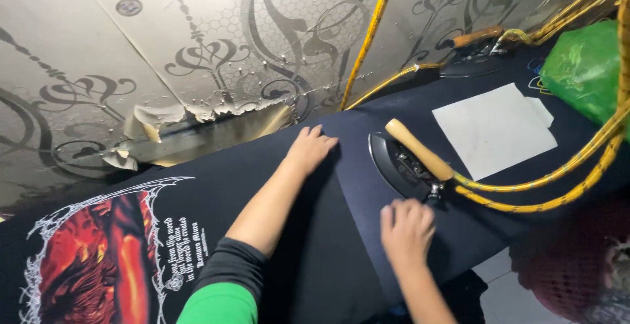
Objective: The person irons a black t-shirt with a graphic print on an ironing board. They smooth the fabric with their hands, use a steam iron to press the garment, and place a white sheet of paper over the print to protect it while ironing. The person folds the shirt and continues to press the fabric.
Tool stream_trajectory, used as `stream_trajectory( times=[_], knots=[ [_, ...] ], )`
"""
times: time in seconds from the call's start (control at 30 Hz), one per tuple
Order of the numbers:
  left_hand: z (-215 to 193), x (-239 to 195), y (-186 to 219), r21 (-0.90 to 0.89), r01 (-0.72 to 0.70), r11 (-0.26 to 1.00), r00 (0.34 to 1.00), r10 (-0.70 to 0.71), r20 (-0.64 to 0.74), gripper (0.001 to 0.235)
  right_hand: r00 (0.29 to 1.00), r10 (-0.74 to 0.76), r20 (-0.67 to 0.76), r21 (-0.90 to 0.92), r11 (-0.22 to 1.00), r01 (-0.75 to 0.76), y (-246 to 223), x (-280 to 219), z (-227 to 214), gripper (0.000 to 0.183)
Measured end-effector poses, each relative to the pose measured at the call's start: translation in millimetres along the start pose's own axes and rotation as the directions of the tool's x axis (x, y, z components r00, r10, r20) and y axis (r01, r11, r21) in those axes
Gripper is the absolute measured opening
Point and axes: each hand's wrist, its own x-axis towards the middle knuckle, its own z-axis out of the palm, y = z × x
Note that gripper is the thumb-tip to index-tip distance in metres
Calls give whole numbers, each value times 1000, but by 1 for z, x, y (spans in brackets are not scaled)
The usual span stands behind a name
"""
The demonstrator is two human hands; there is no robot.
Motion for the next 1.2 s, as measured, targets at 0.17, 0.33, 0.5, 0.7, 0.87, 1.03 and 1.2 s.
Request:
stream_trajectory(
  times=[0.17, 0.33, 0.5, 0.7, 0.87, 1.03, 1.2],
  knots=[
    [41, 41, -32, 192, -113, 975, 988, 89, 127, 22, 830, 107, 547, 149, 963, -222, -20, -134, 2, 53],
    [21, 50, -37, 288, -51, 956, 980, -8, 198, 28, 537, -52, 842, 390, 746, -539, 8, -141, -4, 35],
    [-16, 67, -22, 213, 47, 976, 987, -78, 140, 26, 525, 159, 836, 421, 427, -800, 40, -126, -29, 48],
    [13, 89, 13, 67, 208, 976, 978, -209, 17, 21, 485, 166, 859, 400, 375, -836, 103, -121, -15, 52],
    [35, 100, 47, -61, 237, 970, 970, -240, -47, 21, 482, 232, 845, 365, 409, -836, 127, -104, -35, 56],
    [-16, 55, 74, -525, 206, 826, 950, -296, -94, 79, 598, 440, 670, -69, 839, -540, 127, -33, -73, 30],
    [-84, -81, 115, -526, 344, 778, 878, -465, -115, 65, 990, -142, 15, 221, 966, 135, 73, 99, -34, 46]
  ],
)
